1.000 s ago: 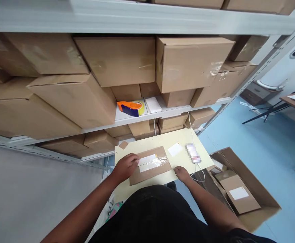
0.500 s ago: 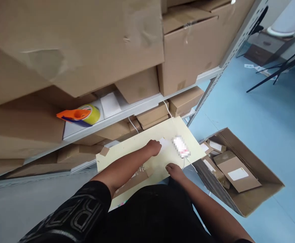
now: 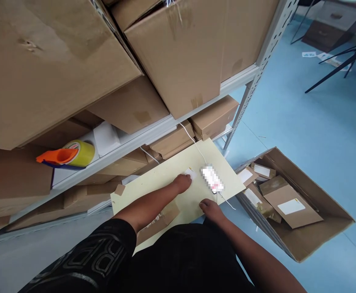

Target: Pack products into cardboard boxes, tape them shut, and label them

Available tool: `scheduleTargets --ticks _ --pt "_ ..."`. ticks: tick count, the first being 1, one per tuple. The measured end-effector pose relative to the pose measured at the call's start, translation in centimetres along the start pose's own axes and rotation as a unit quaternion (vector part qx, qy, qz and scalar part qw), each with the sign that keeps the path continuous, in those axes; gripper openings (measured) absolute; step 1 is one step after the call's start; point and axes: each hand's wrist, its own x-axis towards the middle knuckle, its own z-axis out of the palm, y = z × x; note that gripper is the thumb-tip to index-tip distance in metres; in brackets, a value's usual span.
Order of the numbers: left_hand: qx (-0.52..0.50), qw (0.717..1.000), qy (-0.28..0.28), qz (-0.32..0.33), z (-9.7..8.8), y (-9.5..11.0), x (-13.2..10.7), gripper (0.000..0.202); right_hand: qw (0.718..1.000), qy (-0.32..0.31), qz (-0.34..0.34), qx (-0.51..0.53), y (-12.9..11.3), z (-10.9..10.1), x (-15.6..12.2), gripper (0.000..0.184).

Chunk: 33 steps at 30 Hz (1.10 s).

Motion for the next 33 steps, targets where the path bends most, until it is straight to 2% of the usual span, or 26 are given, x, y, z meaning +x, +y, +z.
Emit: scheduleTargets --ticks 6,10,13,16,18,19,21,23,24,26,28,30,33 --pt "-0.045 0.997 0.026 -0.064 -0.4 -0.5 -0.2 0.041 1.000 -0.016 0.005 0.001 0.1 -0.4 0.8 0.030" --pt "-0.100 0.986 0.051 -0.126 -1.7 -1.5 -0.7 0.034 1.000 -0.022 0.014 0.017 -0.4 -0.6 0.9 0.028" --pt "-0.146 0.971 0.096 -0.160 -3.3 -2.3 -2.1 0.031 0.999 -0.023 0.015 0.036 -1.7 -0.8 0.7 0.028" --pt "-0.202 0.953 0.151 -0.165 -4.5 -2.4 -5.0 0.035 0.996 -0.006 0.012 0.087 -4.3 -1.2 0.5 0.032" --pt "-0.309 0.916 0.211 -0.143 -4.8 -2.0 -7.5 0.038 0.987 0.005 -0.004 0.160 -7.0 -1.3 0.2 0.038" --pt "-0.382 0.882 0.244 -0.125 -4.7 -1.6 -8.9 0.040 0.978 0.002 -0.018 0.209 -8.6 -1.2 0.0 0.041" --pt "-0.527 0.793 0.294 -0.086 -4.2 -0.5 -11.6 0.045 0.949 -0.025 -0.058 0.308 -11.9 -0.8 -0.7 0.047" --pt "-0.621 0.715 0.317 -0.056 -3.5 0.7 -14.5 0.050 0.921 -0.045 -0.093 0.376 -15.2 -0.1 -1.6 0.050" --pt "-0.651 0.685 0.325 -0.045 -3.2 1.3 -15.9 0.050 0.912 -0.043 -0.104 0.394 -16.8 0.4 -2.1 0.050" --pt "-0.689 0.642 0.335 -0.025 -2.4 2.2 -19.0 0.050 0.906 -0.029 -0.115 0.407 -19.4 1.4 -3.4 0.049" --pt "-0.714 0.612 0.339 -0.003 -1.6 2.6 -22.3 0.049 0.910 -0.028 -0.122 0.396 -21.5 2.5 -4.9 0.047" --pt "-0.725 0.603 0.332 0.029 -0.7 2.3 -25.7 0.047 0.915 -0.039 -0.137 0.378 -23.2 3.6 -6.4 0.046" --pt "-0.692 0.640 0.329 0.058 0.9 1.4 -30.3 0.039 0.918 -0.033 -0.169 0.359 -25.4 5.7 -8.3 0.045"
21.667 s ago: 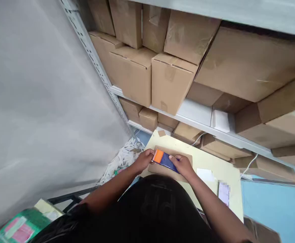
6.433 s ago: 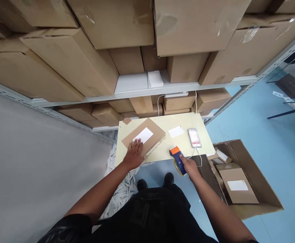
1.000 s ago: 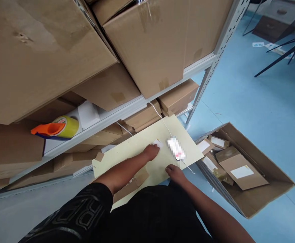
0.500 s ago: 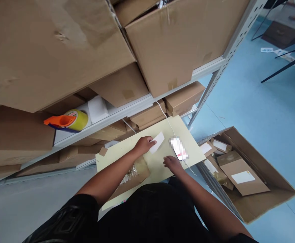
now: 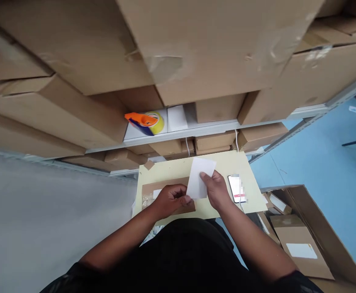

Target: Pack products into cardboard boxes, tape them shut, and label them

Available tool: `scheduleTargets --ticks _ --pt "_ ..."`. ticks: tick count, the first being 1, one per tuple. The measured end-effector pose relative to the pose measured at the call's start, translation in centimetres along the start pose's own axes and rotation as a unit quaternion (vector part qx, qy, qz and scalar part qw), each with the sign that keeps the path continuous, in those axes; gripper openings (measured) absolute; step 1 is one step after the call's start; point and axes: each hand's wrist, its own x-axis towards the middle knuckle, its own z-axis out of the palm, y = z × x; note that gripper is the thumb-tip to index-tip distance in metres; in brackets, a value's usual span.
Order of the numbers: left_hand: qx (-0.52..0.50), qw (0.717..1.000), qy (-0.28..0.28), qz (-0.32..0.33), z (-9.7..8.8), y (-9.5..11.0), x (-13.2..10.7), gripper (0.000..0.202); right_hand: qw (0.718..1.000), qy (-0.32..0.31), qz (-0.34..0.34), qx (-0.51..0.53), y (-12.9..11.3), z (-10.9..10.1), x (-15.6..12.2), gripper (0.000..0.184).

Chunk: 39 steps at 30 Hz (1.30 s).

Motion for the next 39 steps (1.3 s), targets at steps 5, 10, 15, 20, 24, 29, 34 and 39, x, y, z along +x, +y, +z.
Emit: scheduleTargets --ticks 5,10,15,20,24,29,34,39 --pt "0.007 0.998 0.046 0.039 -3.4 0.0 -4.7 0.034 0.999 -0.006 -0.018 -0.027 0.3 5.5 -1.8 0.048" --pt "-0.037 0.993 0.074 0.084 -5.3 -0.5 -7.6 0.033 0.999 -0.017 -0.012 -0.042 1.5 9.1 -3.4 0.044" --pt "-0.050 0.988 0.100 0.110 -6.7 -0.9 -9.5 0.031 0.999 -0.010 -0.012 -0.046 2.5 11.2 -4.1 0.041" --pt "-0.030 0.990 0.095 0.095 -6.9 -1.2 -10.4 0.032 0.998 -0.002 -0.028 -0.053 3.2 12.7 -4.6 0.043" --pt "0.002 0.989 0.121 0.081 -6.5 -1.2 -10.7 0.031 0.998 -0.013 -0.026 -0.054 3.8 13.4 -4.7 0.044" --pt "0.010 0.983 0.156 0.098 -6.7 -1.1 -11.1 0.030 0.991 -0.045 -0.025 -0.120 5.1 12.8 -3.7 0.049" --pt "-0.005 0.978 0.185 0.094 -7.1 -0.9 -11.1 0.030 0.899 0.016 -0.268 -0.347 5.2 11.0 -4.3 0.073" --pt "0.003 0.982 0.161 0.099 -7.0 0.0 -11.2 0.029 0.822 -0.253 -0.309 -0.406 3.8 11.3 -6.7 0.031"
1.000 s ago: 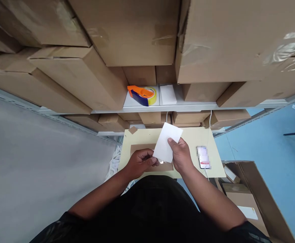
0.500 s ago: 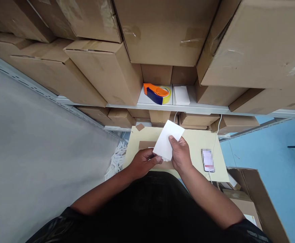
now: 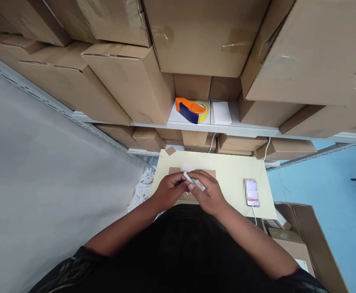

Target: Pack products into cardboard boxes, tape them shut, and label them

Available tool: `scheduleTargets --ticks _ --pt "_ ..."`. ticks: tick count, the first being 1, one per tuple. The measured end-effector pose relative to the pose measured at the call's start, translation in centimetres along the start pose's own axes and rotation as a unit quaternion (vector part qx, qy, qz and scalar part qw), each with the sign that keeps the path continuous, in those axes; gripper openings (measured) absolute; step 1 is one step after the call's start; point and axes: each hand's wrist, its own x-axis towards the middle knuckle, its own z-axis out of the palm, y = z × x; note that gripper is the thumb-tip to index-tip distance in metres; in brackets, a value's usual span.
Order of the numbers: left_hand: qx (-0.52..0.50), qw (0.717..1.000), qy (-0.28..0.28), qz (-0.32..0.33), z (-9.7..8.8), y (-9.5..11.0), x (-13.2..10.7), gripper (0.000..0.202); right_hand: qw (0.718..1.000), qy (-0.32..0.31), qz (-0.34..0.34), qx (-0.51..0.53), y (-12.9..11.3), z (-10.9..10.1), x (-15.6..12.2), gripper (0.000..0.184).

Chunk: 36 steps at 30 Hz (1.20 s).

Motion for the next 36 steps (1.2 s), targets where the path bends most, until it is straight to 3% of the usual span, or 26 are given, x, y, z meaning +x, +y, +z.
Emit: scheduleTargets --ticks 9,14,17,21,23,27,31,36 --pt "-0.067 0.997 -0.036 -0.005 0.2 -0.1 -1.6 0.031 0.994 -0.020 0.055 0.088 -1.0 0.5 -0.7 0.029" --pt "-0.105 0.994 -0.036 -0.005 0.3 0.0 -2.7 0.032 0.988 -0.078 0.065 0.116 -1.1 0.4 -1.8 0.037" --pt "-0.053 0.998 -0.012 0.020 0.1 0.3 -3.3 0.031 0.972 -0.032 0.156 0.171 -1.1 0.8 -2.4 0.028" --pt "0.089 0.985 0.113 0.093 -0.9 0.8 -3.2 0.023 0.915 0.081 0.295 0.264 -1.2 0.7 -2.2 0.031" --pt "0.103 0.983 0.112 0.098 -1.4 1.0 -2.9 0.022 0.896 0.091 0.323 0.292 -1.5 0.3 -1.9 0.030" --pt "0.016 0.999 0.024 0.035 -1.7 1.6 -2.5 0.024 0.899 0.036 0.333 0.283 -2.3 -0.4 -1.3 0.026" --pt "-0.067 0.997 -0.022 -0.017 -1.4 2.7 -2.6 0.029 0.912 -0.051 0.345 0.214 -3.5 -0.9 -0.8 0.027" --pt "-0.014 0.998 -0.052 -0.030 -1.5 3.9 -2.8 0.017 0.927 -0.137 0.319 0.142 -5.1 -1.5 0.3 0.025"
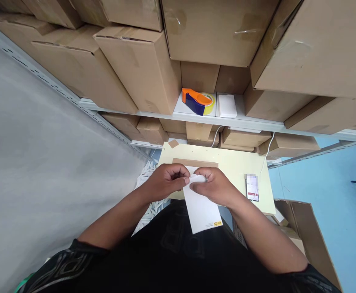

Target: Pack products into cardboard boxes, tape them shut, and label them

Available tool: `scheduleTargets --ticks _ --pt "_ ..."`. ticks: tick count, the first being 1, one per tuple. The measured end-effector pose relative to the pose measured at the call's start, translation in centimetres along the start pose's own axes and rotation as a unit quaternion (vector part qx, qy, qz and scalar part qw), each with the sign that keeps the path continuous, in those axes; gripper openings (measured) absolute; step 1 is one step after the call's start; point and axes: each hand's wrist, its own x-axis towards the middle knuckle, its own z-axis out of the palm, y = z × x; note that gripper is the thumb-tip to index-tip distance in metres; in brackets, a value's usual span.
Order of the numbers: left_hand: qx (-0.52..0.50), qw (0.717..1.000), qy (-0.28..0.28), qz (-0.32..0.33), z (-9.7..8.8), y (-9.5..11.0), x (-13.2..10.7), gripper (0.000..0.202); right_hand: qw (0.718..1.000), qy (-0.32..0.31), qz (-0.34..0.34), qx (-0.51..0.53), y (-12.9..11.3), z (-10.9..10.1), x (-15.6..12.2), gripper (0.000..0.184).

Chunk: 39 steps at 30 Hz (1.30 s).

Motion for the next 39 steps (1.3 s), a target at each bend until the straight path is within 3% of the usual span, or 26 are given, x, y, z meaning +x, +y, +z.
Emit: scheduleTargets --ticks 6,12,16,21,25,32,34,36,39 --pt "-0.037 0.998 0.019 -0.057 0.0 -0.6 0.1 0.013 0.999 0.047 0.007 0.016 0.8 -0.3 0.4 0.038" --pt "-0.024 0.997 -0.052 -0.047 -0.3 -0.4 0.2 0.023 0.999 -0.031 -0.004 -0.020 1.2 -0.5 0.0 0.036" --pt "-0.115 0.989 -0.058 -0.079 -0.1 -0.9 0.3 0.022 0.999 -0.042 -0.002 0.002 0.8 -0.5 -0.2 0.036" --pt "-0.233 0.957 -0.100 -0.138 0.5 -2.2 0.4 0.024 0.997 -0.073 0.005 0.011 1.2 -0.7 -0.4 0.036" --pt "-0.263 0.944 -0.097 -0.173 0.7 -2.5 0.3 0.028 0.996 -0.083 0.009 0.014 1.4 -0.9 -0.5 0.035" --pt "-0.288 0.936 -0.098 -0.177 1.0 -3.2 0.1 0.033 0.996 -0.092 -0.009 -0.003 1.7 -1.2 -0.2 0.036" --pt "-0.298 0.936 -0.090 -0.165 1.0 -3.5 0.1 0.035 0.996 -0.059 -0.048 -0.043 2.2 -1.0 -0.1 0.036" --pt "-0.301 0.940 -0.061 -0.147 1.1 -3.7 0.1 0.037 0.984 0.052 -0.133 -0.111 2.8 -0.7 0.0 0.039" --pt "-0.285 0.951 -0.013 -0.117 1.3 -3.8 0.1 0.040 0.896 0.250 -0.291 -0.224 3.6 -0.1 -0.2 0.046"
